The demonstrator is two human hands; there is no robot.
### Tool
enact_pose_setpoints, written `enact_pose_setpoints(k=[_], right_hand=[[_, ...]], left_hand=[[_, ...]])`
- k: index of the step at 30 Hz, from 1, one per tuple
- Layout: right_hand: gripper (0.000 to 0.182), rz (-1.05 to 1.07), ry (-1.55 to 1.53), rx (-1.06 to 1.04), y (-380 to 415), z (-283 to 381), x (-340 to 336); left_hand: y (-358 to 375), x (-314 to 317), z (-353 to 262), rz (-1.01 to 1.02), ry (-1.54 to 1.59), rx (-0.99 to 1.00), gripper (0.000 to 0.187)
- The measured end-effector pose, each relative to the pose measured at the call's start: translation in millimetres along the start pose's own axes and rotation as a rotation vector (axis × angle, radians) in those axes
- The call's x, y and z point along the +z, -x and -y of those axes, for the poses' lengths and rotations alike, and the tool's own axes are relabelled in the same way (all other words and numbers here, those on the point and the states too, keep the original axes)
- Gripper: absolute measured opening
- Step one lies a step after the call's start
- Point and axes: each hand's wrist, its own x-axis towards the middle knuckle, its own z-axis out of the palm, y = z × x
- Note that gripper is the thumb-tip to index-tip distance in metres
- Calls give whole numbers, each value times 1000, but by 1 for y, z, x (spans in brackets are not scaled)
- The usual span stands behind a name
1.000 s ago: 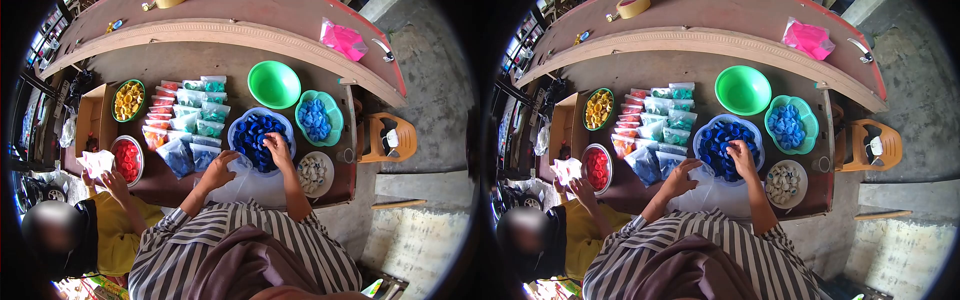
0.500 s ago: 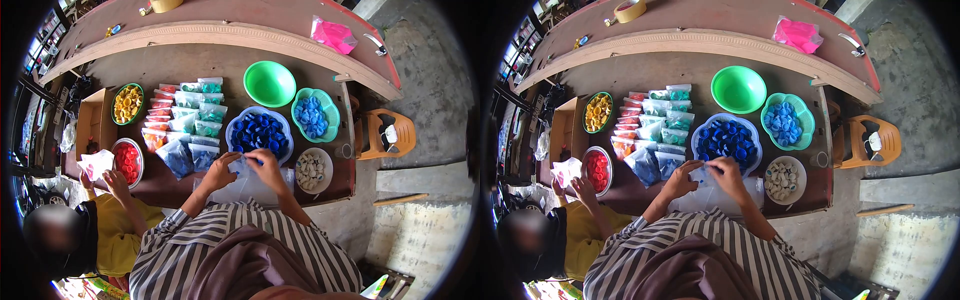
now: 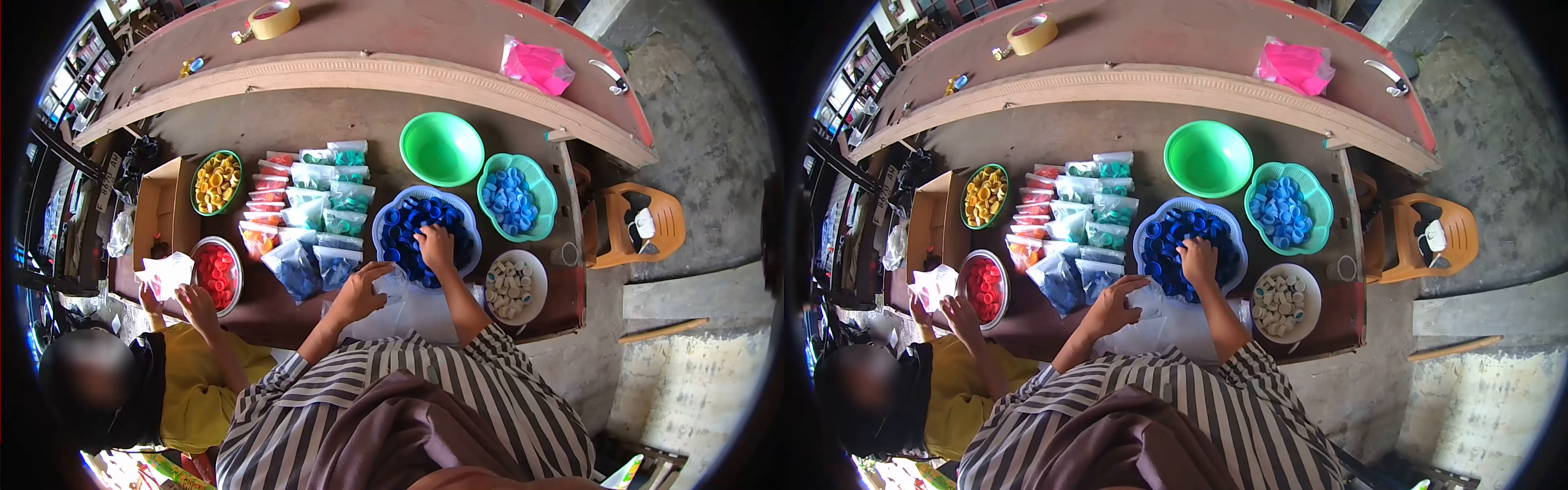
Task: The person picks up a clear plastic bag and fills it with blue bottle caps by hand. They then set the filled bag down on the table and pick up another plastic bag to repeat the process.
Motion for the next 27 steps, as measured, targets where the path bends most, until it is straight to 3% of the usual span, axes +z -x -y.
enact_pose_setpoints(k=[1, 3, 5, 7, 9, 12, 14, 15, 17, 24, 27], right_hand=[[22, -5, -3, -9, -3, -4, -5], [23, 145, -482, 81, -5, -13, -15], [25, 92, -542, 114, 6, -16, -20], [26, 168, -941, 152, 15, -6, -41], [24, 88, -954, 104, 31, 19, -73], [22, -49, -950, 87, 59, 65, -106], [25, -98, -546, -259, 76, 78, -112], [25, -104, -544, -265, 83, 82, -115], [27, 42, -230, -368, 94, 88, -119], [27, 88, 6, -286, 110, 89, -130], [30, 141, -59, -264, 114, 87, -133]], left_hand=[[0, -2, 0, -9, -5, 4, 57], [2, -4, 0, -19, 5, -18, 57], [2, -5, -1, -23, 12, -37, 57], [-1, -3, -4, -20, 20, -49, 57], [-3, -1, -9, -11, 26, -66, 57], [-5, 4, -9, 12, 24, 1, 57], [-4, 6, -15, -10, 2, 41, 57], [-3, 7, -16, -32, -13, 73, 57], [1, 6, -18, -12, -8, 59, 57], [18, 9, -23, 51, -6, 48, 56], [20, 4, -26, 66, -59, 130, 56]])
